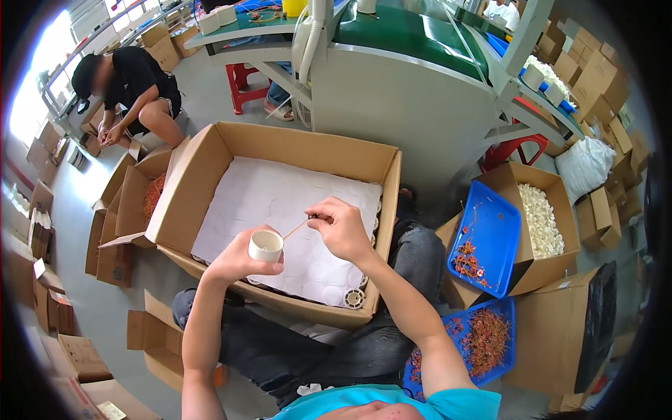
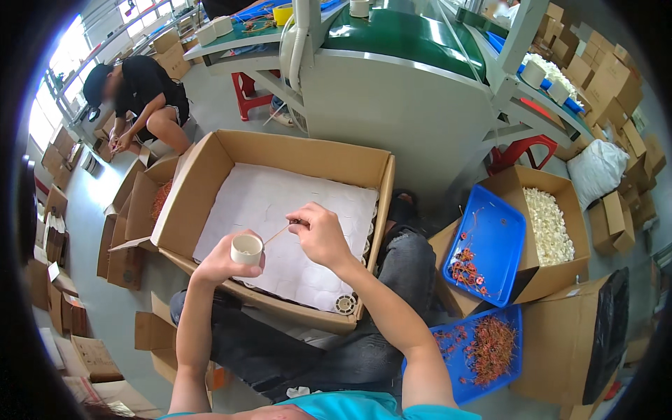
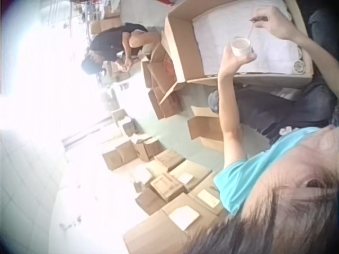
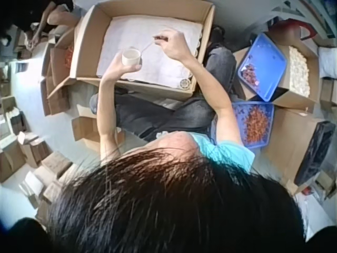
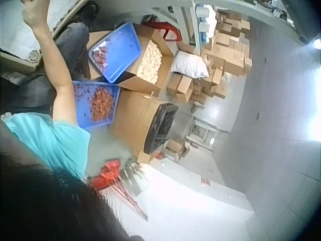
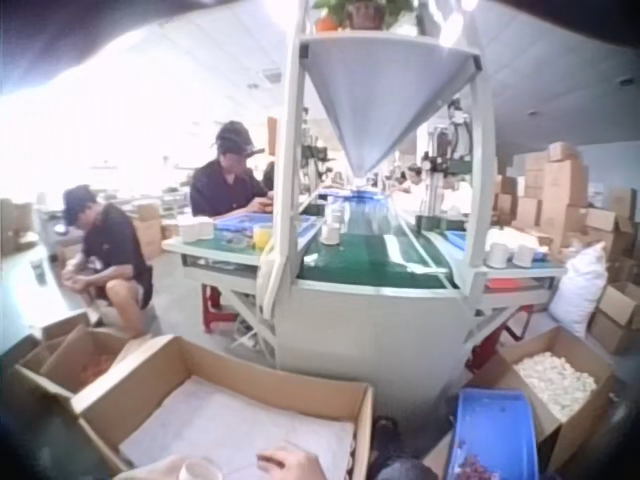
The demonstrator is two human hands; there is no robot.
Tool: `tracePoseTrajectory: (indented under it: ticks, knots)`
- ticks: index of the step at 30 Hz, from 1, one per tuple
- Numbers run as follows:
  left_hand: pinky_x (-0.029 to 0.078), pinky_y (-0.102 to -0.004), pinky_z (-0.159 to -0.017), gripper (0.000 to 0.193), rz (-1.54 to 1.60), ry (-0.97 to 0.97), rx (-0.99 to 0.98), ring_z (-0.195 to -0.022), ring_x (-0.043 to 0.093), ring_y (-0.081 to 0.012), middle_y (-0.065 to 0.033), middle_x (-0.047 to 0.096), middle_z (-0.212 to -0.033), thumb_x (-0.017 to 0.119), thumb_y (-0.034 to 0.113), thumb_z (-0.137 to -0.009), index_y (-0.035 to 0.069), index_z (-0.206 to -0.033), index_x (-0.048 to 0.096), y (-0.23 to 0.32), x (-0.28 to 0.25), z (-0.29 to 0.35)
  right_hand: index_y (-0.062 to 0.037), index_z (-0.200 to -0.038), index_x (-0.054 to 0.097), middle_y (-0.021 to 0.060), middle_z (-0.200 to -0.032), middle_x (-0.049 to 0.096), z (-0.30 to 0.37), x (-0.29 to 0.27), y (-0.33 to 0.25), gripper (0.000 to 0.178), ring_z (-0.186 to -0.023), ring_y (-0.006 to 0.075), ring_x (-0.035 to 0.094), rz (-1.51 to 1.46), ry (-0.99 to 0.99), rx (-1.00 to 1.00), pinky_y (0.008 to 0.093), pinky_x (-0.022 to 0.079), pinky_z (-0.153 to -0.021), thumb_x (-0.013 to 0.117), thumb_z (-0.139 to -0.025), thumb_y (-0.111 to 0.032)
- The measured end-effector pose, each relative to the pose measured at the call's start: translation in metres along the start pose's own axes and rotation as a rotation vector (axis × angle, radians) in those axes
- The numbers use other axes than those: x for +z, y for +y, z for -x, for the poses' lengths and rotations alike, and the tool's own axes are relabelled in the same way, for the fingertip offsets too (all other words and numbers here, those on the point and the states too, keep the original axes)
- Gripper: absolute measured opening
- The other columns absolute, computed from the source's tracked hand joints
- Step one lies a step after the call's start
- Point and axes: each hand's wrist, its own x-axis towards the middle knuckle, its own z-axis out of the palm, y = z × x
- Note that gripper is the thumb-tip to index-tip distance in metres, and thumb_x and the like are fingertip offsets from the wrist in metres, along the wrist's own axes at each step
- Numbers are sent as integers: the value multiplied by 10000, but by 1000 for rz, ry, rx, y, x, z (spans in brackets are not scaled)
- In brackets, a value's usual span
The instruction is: The person applies adhesive to small electronic components using a stick, then places the components into a cardboard box.
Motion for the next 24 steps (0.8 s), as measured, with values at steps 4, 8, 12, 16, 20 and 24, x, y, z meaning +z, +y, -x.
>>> tracePoseTrajectory:
  ticks: [4, 8, 12, 16, 20, 24]
  knots:
    - [518, -310, -782, 424, -4, -145, -13, -836, 640, -123, -23, 686, -867, 863, 155, -695, 40, -1011, 604, -4, -1, -4, 17, -1001, 735, 122, -956, 695, 3, 6, 6, 191, -797, 236, 683, 108, 63, -142, 316, 545, -718, 715, -812, 31]
    - [524, -327, -784, 468, -99, 39, 136, -839, 646, -140, -25, 693, -925, 874, 161, -694, 38, -1045, 590, -15, 11, -14, 19, -986, 724, 118, -976, 690, 1, 1, 5, 168, -801, 250, 684, 221, 177, -261, 328, 544, -718, 712, -818, 24]
    - [521, -334, -796, 500, -353, 473, 196, -890, 649, -181, -75, 674, -945, 883, 150, -695, 42, -1074, 576, -21, 15, -16, 16, -979, 709, 117, -980, 679, -4, -11, -8, 178, -823, 245, 681, 203, 462, -410, 317, 547, -746, 712, -807, 61]
    - [524, -336, -785, 514, -545, 672, 442, -914, 648, -215, -111, 646, -977, 868, 89, -697, 41, -1119, 578, -21, 25, -19, 26, -1019, 711, 173, -1060, 673, 6, -9, -31, 243, -861, 266, 683, 255, 653, -716, 310, 571, -732, 725, -792, 112]
    - [531, -369, -806, 542, -587, 671, 715, -950, 640, -305, -156, 608, -1100, 845, 25, -675, 37, -1154, 592, -30, 29, -34, 35, -1030, 700, 194, -1026, 665, 20, -2, -37, 291, -833, 271, 677, 330, 586, -881, 312, 572, -671, 746, -758, 129]
    - [536, -373, -793, 544, -603, 682, 721, -938, 642, -316, -147, 610, -1082, 841, 3, -659, 36, -1143, 595, -30, 30, -30, 35, -1037, 695, 191, -1022, 658, 22, 7, -34, 300, -813, 274, 677, 325, 529, -887, 314, 564, -646, 751, -755, 122]
